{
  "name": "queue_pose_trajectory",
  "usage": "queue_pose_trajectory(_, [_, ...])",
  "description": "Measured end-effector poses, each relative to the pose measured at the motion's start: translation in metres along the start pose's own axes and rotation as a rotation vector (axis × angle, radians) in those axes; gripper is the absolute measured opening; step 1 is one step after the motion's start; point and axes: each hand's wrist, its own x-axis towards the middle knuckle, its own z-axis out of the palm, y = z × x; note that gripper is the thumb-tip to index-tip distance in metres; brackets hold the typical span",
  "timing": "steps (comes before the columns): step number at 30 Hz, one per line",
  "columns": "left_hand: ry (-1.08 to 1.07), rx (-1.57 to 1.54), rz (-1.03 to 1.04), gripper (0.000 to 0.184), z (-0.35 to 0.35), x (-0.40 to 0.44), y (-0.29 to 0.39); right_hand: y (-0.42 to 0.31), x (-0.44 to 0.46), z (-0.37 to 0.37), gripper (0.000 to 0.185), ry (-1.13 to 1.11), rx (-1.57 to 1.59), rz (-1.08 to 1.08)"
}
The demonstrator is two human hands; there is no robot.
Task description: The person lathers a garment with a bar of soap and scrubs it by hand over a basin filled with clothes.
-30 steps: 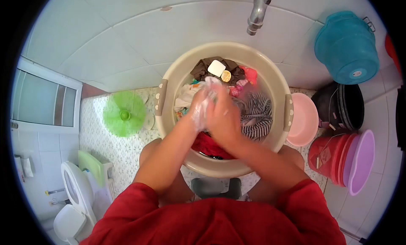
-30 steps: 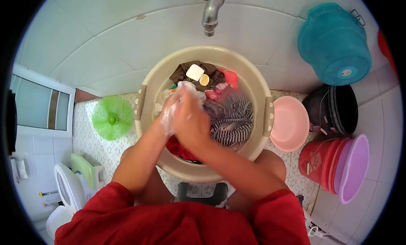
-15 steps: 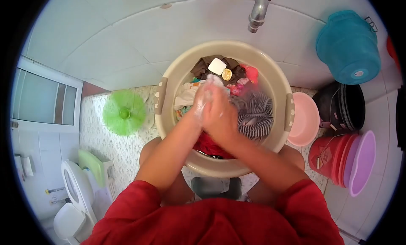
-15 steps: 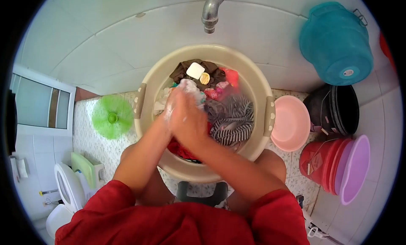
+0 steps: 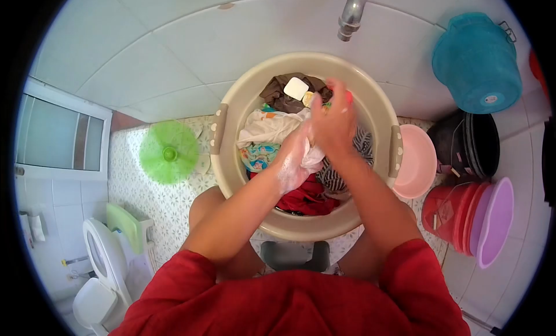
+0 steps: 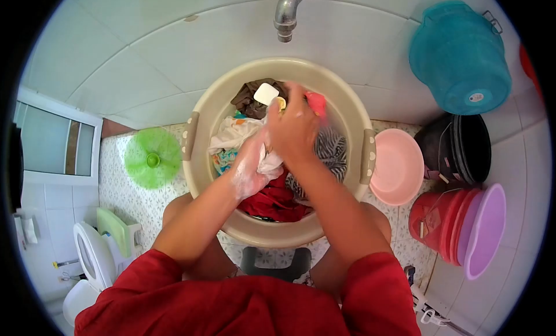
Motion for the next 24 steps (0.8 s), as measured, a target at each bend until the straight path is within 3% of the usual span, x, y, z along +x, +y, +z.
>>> queue_pose_trajectory(2, [0.019,0.122,-0.045,0.032,-0.008,0.002,0.002,-0.014,-0.017,0.007,0.029,-0.079,-0.025,0.050])
queue_pose_trajectory(4, [0.088,0.007,0.155,0.034,-0.010,0.007,0.007,-0.023,-0.025,0.009,0.026,-0.152,-0.010,0.096])
queue_pose_trajectory(5, [0.012,-0.020,0.194,0.036,-0.031,0.021,0.011,-0.034,-0.042,0.010,0.027,-0.317,-0.061,0.092])
queue_pose_trajectory(6, [-0.085,0.033,0.166,0.036,-0.061,0.040,0.017,-0.046,-0.060,0.008,0.027,-0.324,-0.010,-0.021])
queue_pose_trajectory(8, [-0.183,0.083,0.138,0.037,-0.069,0.045,0.017,-0.045,-0.066,0.011,0.027,-0.332,0.040,-0.134])
queue_pose_trajectory(10, [-0.120,-0.024,0.121,0.038,-0.018,0.015,0.003,-0.020,-0.042,0.025,0.028,-0.058,-0.093,-0.214])
queue_pose_trajectory(11, [-0.089,-0.074,0.109,0.038,-0.006,0.008,0.000,-0.011,-0.025,0.021,0.028,-0.057,-0.095,-0.210])
queue_pose_trajectory(13, [0.006,0.175,0.000,0.040,-0.010,0.011,-0.003,0.004,0.001,0.008,0.025,-0.011,0.012,0.108])
queue_pose_trajectory(16, [0.122,0.002,0.066,0.027,0.009,0.006,0.008,-0.011,-0.014,0.008,0.023,-0.173,-0.017,0.189])
queue_pose_trajectory(17, [0.122,0.000,0.069,0.027,-0.014,0.026,0.004,-0.016,-0.031,0.019,0.025,-0.140,0.028,0.102])
queue_pose_trajectory(19, [-0.457,-0.134,0.147,0.042,-0.089,0.078,-0.005,-0.033,-0.064,0.018,0.031,-0.264,0.024,-0.204])
queue_pose_trajectory(20, [-0.723,-0.129,0.064,0.038,-0.099,0.078,0.001,-0.032,-0.061,0.018,0.031,-0.269,0.027,-0.204])
queue_pose_trajectory(21, [-0.719,-0.131,0.066,0.038,-0.084,0.065,-0.003,-0.029,-0.053,0.017,0.033,-0.278,-0.034,-0.148])
queue_pose_trajectory(23, [-0.147,-0.174,0.007,0.037,-0.023,0.023,-0.007,-0.017,-0.025,0.012,0.035,-0.279,-0.098,-0.092])
queue_pose_trajectory(24, [-0.105,-0.042,0.005,0.038,-0.008,0.012,-0.003,-0.007,-0.005,0.007,0.035,-0.178,-0.116,0.017])
